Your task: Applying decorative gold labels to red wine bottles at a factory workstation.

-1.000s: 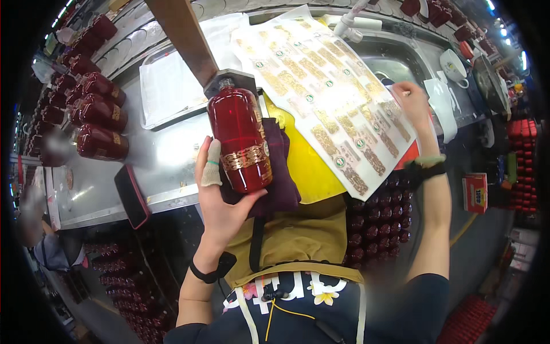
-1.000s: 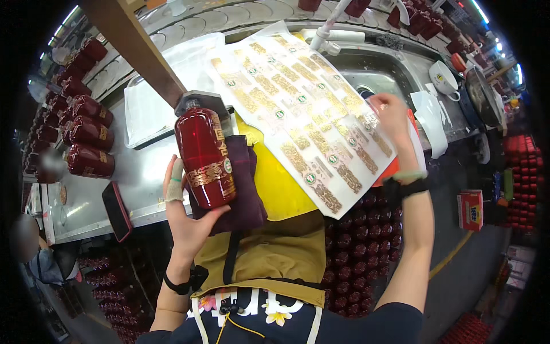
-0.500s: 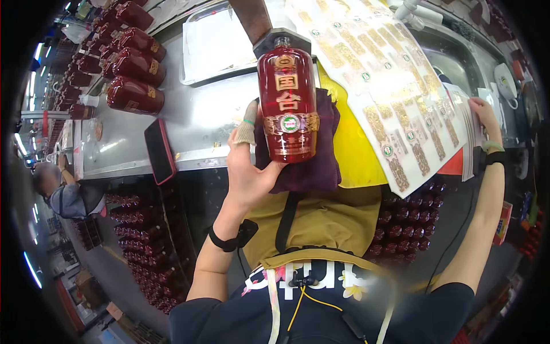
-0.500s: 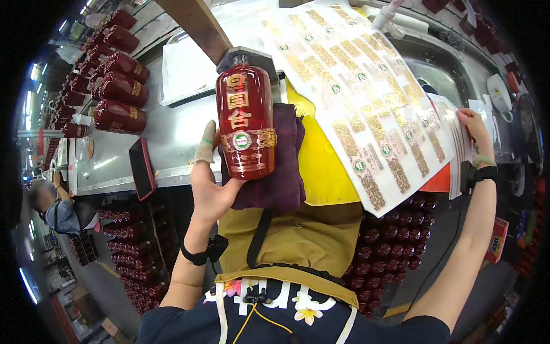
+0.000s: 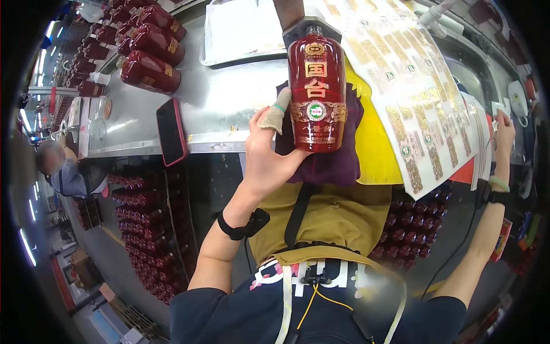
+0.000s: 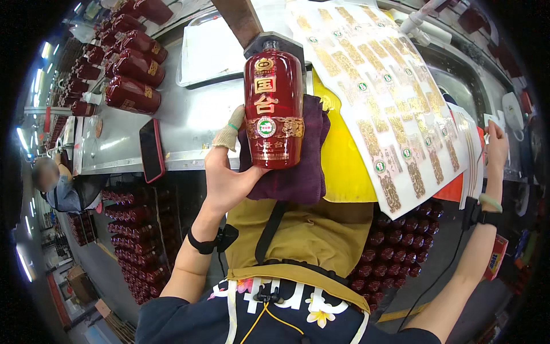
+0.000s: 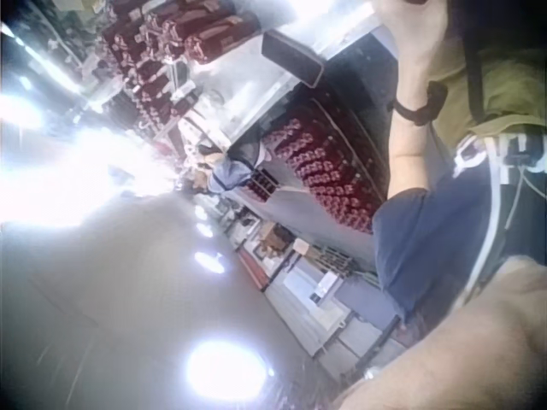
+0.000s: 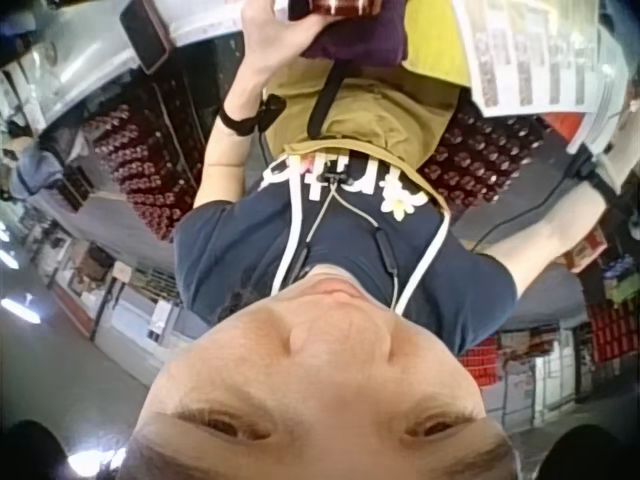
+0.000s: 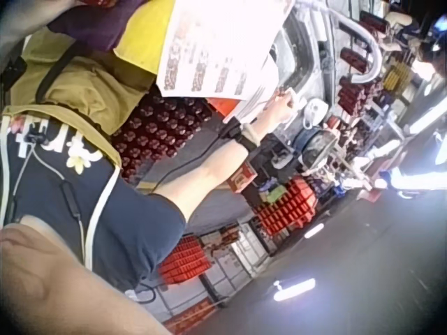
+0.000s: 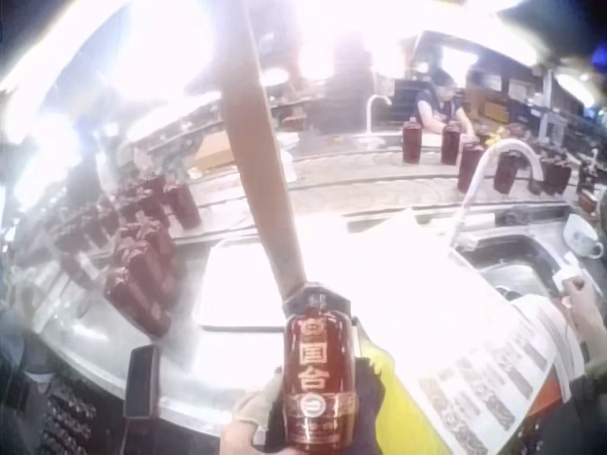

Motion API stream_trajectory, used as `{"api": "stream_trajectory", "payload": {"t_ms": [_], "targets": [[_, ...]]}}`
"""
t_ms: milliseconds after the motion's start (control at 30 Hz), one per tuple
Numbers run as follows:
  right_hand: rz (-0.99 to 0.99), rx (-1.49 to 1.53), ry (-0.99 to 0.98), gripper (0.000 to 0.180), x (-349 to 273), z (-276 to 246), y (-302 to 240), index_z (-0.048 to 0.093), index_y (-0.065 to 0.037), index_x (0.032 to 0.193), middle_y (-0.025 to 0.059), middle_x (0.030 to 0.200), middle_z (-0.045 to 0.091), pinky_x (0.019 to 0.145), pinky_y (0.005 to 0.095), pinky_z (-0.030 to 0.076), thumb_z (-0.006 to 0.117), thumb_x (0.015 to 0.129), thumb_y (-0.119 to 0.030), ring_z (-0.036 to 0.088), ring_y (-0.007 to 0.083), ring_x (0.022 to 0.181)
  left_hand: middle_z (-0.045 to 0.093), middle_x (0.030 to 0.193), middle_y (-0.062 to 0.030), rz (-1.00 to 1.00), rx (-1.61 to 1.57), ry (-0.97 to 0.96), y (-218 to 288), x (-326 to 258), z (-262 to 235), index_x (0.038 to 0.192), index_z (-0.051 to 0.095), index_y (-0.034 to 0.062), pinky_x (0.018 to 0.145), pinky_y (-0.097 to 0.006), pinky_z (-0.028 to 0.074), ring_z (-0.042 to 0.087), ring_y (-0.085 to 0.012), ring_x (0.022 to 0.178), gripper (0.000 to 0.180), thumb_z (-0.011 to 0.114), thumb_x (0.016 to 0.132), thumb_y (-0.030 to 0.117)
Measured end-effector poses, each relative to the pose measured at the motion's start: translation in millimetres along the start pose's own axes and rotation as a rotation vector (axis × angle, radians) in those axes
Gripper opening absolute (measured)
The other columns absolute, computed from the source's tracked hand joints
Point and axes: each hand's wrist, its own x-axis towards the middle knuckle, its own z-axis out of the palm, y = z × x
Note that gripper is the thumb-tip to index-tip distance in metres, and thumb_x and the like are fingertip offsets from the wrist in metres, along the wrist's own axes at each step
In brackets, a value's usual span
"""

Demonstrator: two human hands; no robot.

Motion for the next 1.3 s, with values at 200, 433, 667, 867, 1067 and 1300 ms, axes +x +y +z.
{"api": "stream_trajectory", "payload": {"t_ms": [200,433,667,867,1067,1300], "targets": [[-0.399,0.054,0.182,0.035,-114.2,2.2,-74.8,0.072,0.002,0.124,0.0049,0.107,0.073,0.091,0.0254,0.047,0.066,0.103,-0.026,0.064,0.0117,0.099,0.06,0.145,-0.0199,0.017,-0.069,0.028,-2.5,-1.9,7.5,0.153,0.043,-0.0071,0.114,-0.038,0.042,0.059,-0.0262,0.133,0.094,0.089,0.072,0.007],[-0.498,0.108,-0.064,0.019,-250.1,30.5,-146.2,0.068,0.002,0.106,-0.0013,0.097,0.066,0.084,0.0207,0.044,0.066,0.105,-0.017,0.055,0.0044,0.092,0.061,0.143,-0.0207,-0.088,-0.072,0.04,-1.2,1.6,12.6,0.153,0.043,-0.0062,0.112,-0.038,0.045,0.06,-0.0274,0.132,0.095,0.091,0.072,0.008],[-0.489,0.284,-0.363,0.008,-339.3,85.2,-189.5,0.067,0.003,0.101,-0.0028,0.089,0.06,0.075,0.0204,0.04,0.068,0.1,-0.006,0.052,0.0039,0.083,0.064,0.14,-0.0199,0.029,-0.015,0.082,-2.1,-2.3,10.1,0.151,0.046,-0.0071,0.109,-0.035,0.046,0.062,-0.0249,0.129,0.092,0.091,0.073,0.007],[-0.494,0.366,-0.432,0.009,-363.7,118.0,-191.7,0.067,0.003,0.099,-0.0024,0.087,0.058,0.072,0.0213,0.038,0.069,0.099,-0.006,0.049,0.0046,0.08,0.057,0.145,-0.0223,0.062,-0.185,-0.031,12.7,7.7,-0.1,0.155,0.037,-0.0087,0.112,-0.039,0.045,0.058,-0.0316,0.132,0.104,0.094,0.071,0.017],[-0.45,0.434,-0.448,0.01,-375.0,131.2,-193.0,0.067,0.003,0.097,-0.0026,0.085,0.059,0.072,0.0213,0.039,0.07,0.099,-0.007,0.05,0.0056,0.079,0.05,0.149,-0.0202,-0.133,-0.399,-0.113,16.6,28.1,-8.3,0.158,0.029,-0.0082,0.117,-0.043,0.044,0.056,-0.0273,0.134,0.108,0.093,0.076,0.02],[-0.418,0.532,-0.434,0.01,-382.4,146.8,-194.9,0.067,0.003,0.097,-0.0015,0.086,0.061,0.072,0.0223,0.04,0.07,0.098,-0.006,0.05,0.0062,0.078,0.036,0.16,-0.0206,-0.194,-0.72,-0.203,4.1,29.4,-9.6,0.16,0.023,-0.0056,0.12,-0.052,0.041,0.037,-0.0287,0.15,0.103,0.088,0.081,0.006]]}}
